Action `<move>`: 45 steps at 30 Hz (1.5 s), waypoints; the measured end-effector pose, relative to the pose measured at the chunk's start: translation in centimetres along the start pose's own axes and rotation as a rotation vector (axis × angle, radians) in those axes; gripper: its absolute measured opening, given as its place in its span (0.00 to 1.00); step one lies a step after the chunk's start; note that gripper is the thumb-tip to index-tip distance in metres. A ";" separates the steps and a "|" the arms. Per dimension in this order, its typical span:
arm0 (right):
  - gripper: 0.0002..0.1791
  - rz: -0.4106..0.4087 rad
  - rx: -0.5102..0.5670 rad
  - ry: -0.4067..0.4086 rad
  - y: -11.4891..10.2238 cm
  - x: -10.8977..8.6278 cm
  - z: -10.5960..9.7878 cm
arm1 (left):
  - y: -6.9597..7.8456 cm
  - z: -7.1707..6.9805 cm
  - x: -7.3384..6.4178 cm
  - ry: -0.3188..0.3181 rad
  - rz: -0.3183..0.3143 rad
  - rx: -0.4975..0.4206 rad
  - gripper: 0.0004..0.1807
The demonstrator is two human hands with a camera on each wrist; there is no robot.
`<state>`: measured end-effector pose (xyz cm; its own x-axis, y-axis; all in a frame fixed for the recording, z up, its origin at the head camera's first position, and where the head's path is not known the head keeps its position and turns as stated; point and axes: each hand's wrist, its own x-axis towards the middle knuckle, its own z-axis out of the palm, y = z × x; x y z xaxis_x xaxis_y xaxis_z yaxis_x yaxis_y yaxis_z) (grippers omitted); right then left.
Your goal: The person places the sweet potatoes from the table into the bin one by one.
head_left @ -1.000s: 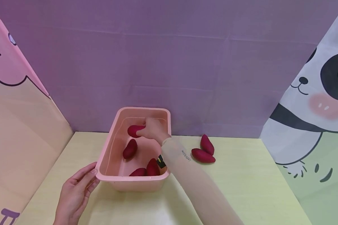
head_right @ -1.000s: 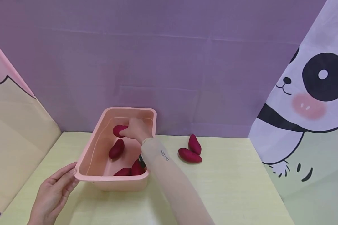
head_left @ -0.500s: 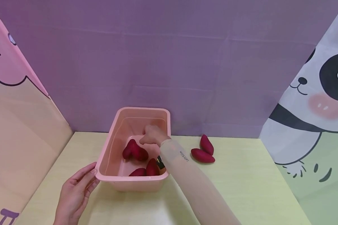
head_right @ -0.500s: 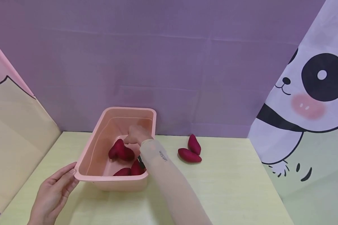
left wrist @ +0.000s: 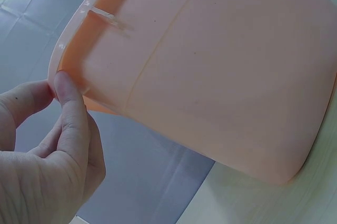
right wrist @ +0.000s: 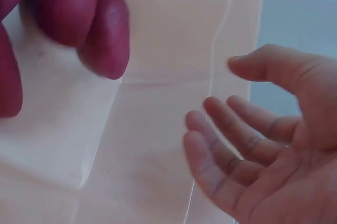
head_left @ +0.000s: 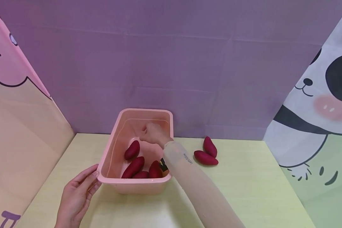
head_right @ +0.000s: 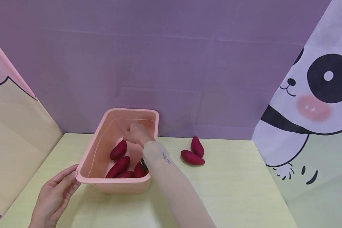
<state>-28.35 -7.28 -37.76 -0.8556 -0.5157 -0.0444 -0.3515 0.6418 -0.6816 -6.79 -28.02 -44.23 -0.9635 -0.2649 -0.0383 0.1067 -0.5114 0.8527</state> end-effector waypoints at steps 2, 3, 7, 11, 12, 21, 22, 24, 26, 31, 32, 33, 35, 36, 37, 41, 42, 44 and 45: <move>0.08 -0.032 0.040 0.018 -0.2 -0.1 -0.3 | 0.0 0.0 0.0 0.003 -0.002 0.002 0.14; 0.08 -0.045 0.056 0.021 -0.4 -0.2 -0.5 | -0.1 0.0 0.0 0.005 -0.005 0.002 0.14; 0.14 -0.047 0.051 0.019 -1.2 -0.6 -1.4 | -0.1 0.0 0.1 0.016 -0.017 0.008 0.14; 0.17 -0.058 0.019 0.016 -2.3 -0.9 -2.6 | 0.0 0.0 0.1 0.014 -0.020 0.007 0.14; 0.16 -0.062 0.014 0.019 -2.6 -1.0 -2.9 | 0.0 0.0 0.1 0.013 -0.019 0.006 0.14; 0.18 -0.156 0.073 0.032 -3.1 -3.1 -5.4 | 0.1 0.2 0.2 0.011 -0.019 -0.005 0.14; 0.19 -0.168 0.076 0.041 -2.8 -3.4 -5.7 | 0.1 0.2 0.2 0.009 -0.018 -0.006 0.14; 0.19 -0.190 0.073 0.062 -2.3 -4.2 -6.2 | 0.0 0.2 0.2 0.008 -0.018 -0.003 0.14; 0.20 -0.198 0.077 0.074 -1.9 -4.9 -6.6 | 0.0 0.1 0.3 0.010 -0.019 0.000 0.14; 0.21 -0.176 0.084 0.084 -0.8 -6.6 -7.1 | 0.0 0.0 0.4 0.025 -0.020 0.010 0.14; 0.21 -0.174 0.086 0.090 -0.5 -6.9 -7.2 | 0.0 0.0 0.4 0.025 -0.019 0.009 0.14; 0.21 -0.172 0.090 0.098 -0.2 -7.2 -7.2 | 0.0 0.0 0.4 0.026 -0.019 0.009 0.14; 0.21 -0.170 0.099 0.117 0.4 -7.9 -7.3 | 0.0 0.0 0.4 0.020 -0.019 0.005 0.14; 0.21 -0.164 0.107 0.127 0.8 -8.3 -7.3 | 0.0 0.0 0.4 0.015 -0.018 0.004 0.14; 0.21 -0.160 0.115 0.138 1.3 -8.7 -7.3 | 0.0 0.0 0.4 0.008 -0.017 0.000 0.14; 0.21 -0.138 0.141 0.176 3.4 -10.2 -7.2 | -0.1 0.0 0.2 -0.009 -0.009 -0.005 0.14; 0.22 -0.128 0.149 0.184 4.1 -10.5 -7.2 | 0.0 -0.1 0.2 -0.010 -0.008 -0.007 0.14; 0.22 -0.115 0.165 0.202 5.4 -11.2 -7.3 | 0.0 -0.1 0.1 -0.013 -0.006 -0.012 0.14; 0.22 -0.108 0.166 0.213 6.1 -11.6 -7.4 | -0.1 -0.1 0.1 -0.016 -0.007 -0.017 0.15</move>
<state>-23.41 6.79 -36.06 -0.8832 -0.4342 0.1774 -0.3929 0.4785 -0.7853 -6.91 -28.07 -44.33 -0.9679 -0.2487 -0.0356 0.1043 -0.5266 0.8437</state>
